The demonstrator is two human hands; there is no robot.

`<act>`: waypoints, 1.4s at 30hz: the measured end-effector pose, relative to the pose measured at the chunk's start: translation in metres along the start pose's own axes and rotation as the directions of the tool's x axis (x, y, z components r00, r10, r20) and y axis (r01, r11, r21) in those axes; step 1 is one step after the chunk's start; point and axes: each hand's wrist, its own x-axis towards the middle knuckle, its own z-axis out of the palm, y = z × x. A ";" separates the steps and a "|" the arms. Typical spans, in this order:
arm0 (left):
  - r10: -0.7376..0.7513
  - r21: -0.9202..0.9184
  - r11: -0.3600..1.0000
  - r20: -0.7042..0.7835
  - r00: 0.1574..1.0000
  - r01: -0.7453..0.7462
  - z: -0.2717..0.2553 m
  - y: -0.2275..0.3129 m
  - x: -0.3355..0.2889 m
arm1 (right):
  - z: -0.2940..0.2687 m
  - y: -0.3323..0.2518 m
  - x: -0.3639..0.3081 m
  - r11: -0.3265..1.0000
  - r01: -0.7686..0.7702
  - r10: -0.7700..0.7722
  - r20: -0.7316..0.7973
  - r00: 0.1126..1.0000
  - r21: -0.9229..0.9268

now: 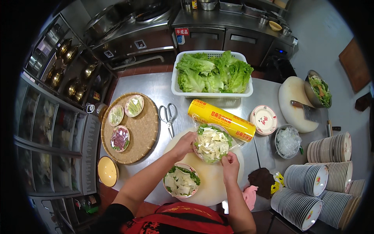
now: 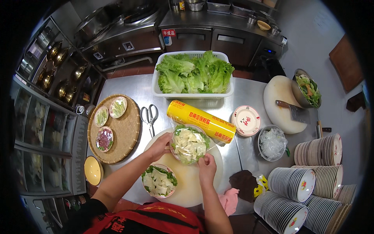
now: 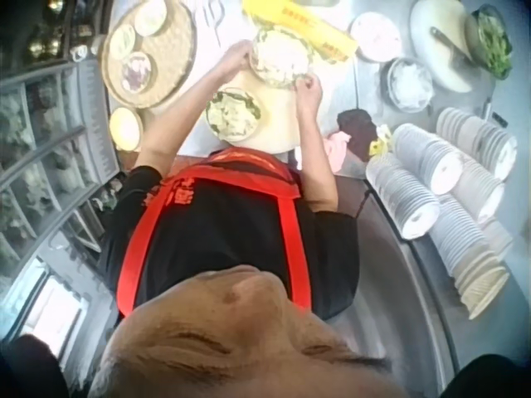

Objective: The person assembles salads by placing lettuce leaves into bowls, adding sliced white vegetables, and covering the bowls with plastic wrap. They use scissors to cut the wrap and place the finished bowls on the counter.

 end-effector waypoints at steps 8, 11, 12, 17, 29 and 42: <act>0.375 -0.014 0.919 -0.281 0.883 -0.395 -0.006 -0.061 0.050 | 0.026 -0.014 -0.015 0.953 0.076 -0.061 -0.062 0.996 0.293; 0.423 -0.013 0.896 -0.284 0.860 -0.445 0.021 -0.043 0.036 | 0.025 -0.013 -0.014 0.934 0.019 0.005 -0.066 0.998 0.356; 0.452 0.033 0.885 -0.296 0.842 -0.464 0.022 -0.040 0.034 | 0.029 -0.017 -0.017 0.909 -0.046 0.075 -0.055 0.996 0.415; 0.622 0.425 0.769 -0.323 0.714 -0.478 0.012 -0.053 0.029 | 0.022 -0.013 -0.033 0.878 -0.209 0.190 0.088 0.978 0.430; 0.613 0.317 0.789 -0.339 0.714 -0.526 0.033 -0.050 0.026 | 0.013 -0.118 -0.039 0.492 0.754 -0.575 0.488 0.657 -0.436; 0.478 0.245 0.876 -0.326 0.816 -0.415 0.034 -0.036 0.014 | 0.319 -0.056 0.181 -0.239 0.747 0.292 0.780 -0.554 0.620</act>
